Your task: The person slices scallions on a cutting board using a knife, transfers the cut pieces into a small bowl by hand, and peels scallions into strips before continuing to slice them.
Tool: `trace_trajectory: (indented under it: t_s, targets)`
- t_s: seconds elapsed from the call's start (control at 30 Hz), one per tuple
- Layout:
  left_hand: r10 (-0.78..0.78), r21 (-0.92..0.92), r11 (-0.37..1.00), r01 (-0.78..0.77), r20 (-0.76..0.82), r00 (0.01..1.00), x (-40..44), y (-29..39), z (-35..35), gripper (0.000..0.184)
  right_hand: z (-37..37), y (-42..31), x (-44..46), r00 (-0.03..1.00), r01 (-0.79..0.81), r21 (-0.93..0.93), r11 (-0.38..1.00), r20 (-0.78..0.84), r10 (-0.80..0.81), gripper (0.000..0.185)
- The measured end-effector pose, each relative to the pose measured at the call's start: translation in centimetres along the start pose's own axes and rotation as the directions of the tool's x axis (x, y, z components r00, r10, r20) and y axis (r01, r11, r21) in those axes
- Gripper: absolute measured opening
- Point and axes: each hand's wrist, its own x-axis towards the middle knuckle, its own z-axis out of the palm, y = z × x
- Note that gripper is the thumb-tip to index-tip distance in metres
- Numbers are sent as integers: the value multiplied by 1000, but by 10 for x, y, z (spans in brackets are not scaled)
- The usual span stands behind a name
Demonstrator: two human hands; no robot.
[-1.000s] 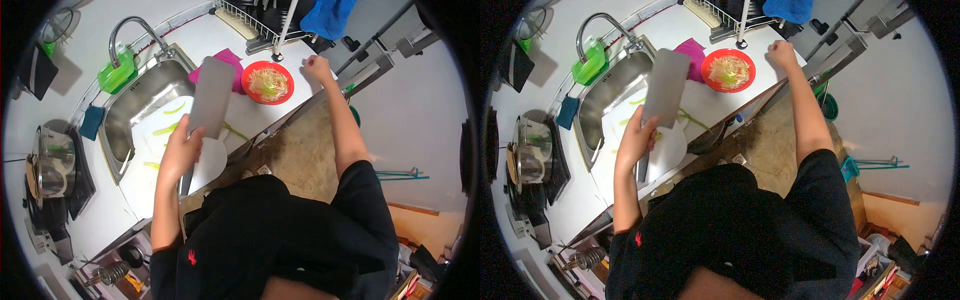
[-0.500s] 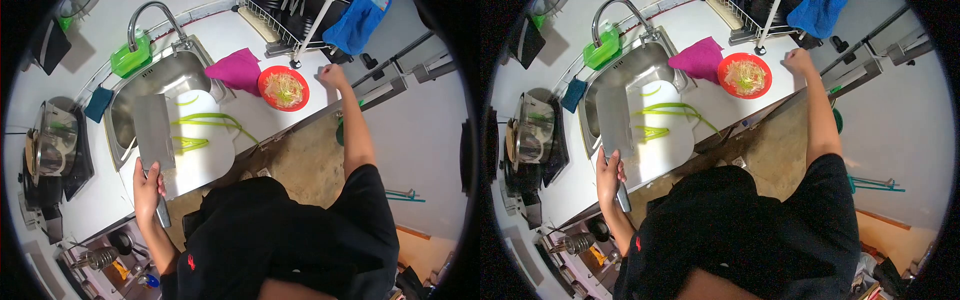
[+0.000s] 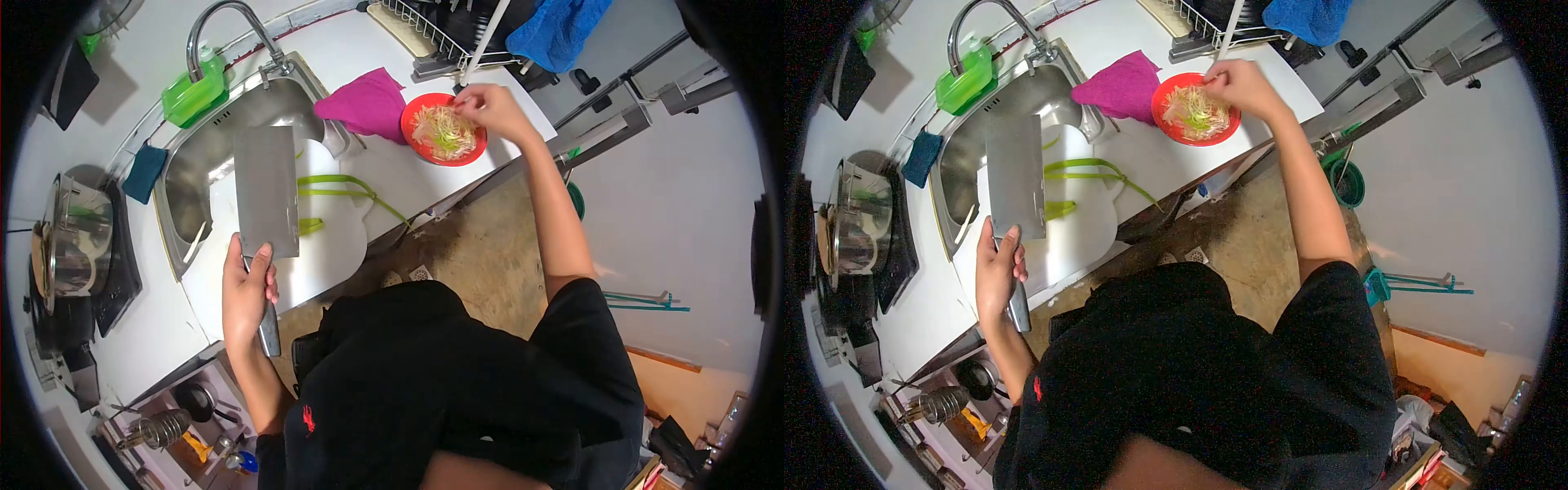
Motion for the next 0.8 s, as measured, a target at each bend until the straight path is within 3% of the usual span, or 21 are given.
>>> trace_trajectory:
  t_s: [0.1, 0.2, 0.4, 0.6, 0.73, 0.8]
  targets:
    - [-4, 12, 1000, 4, 13, 1000, -2, 0, 0, 32, -24, 75, 7, 925, -194, -252, 948, -369, 91, 18]
    - [-4, 3, 1000, 4, -28, 1000, -4, -2, 1, 28, -34, 145, 5, 898, -291, -312, 904, -415, 145, 18]
    - [-8, 32, 999, 10, -41, 999, -3, 3, 4, 24, -27, 160, 21, 953, -269, -440, 857, -252, 169, 21]
    - [6, 53, 999, -6, -8, 1000, -7, 8, 7, 21, -24, 157, 37, 953, -302, -439, 846, -144, 265, 22]
    - [-6, 58, 998, 7, -20, 1000, -10, 5, 2, 19, -29, 138, 35, 965, -246, -319, 915, -166, 202, 16]
    - [-8, 61, 998, 10, -38, 999, -11, 3, -2, 20, -32, 96, 33, 965, -143, -118, 983, -235, 113, 17]
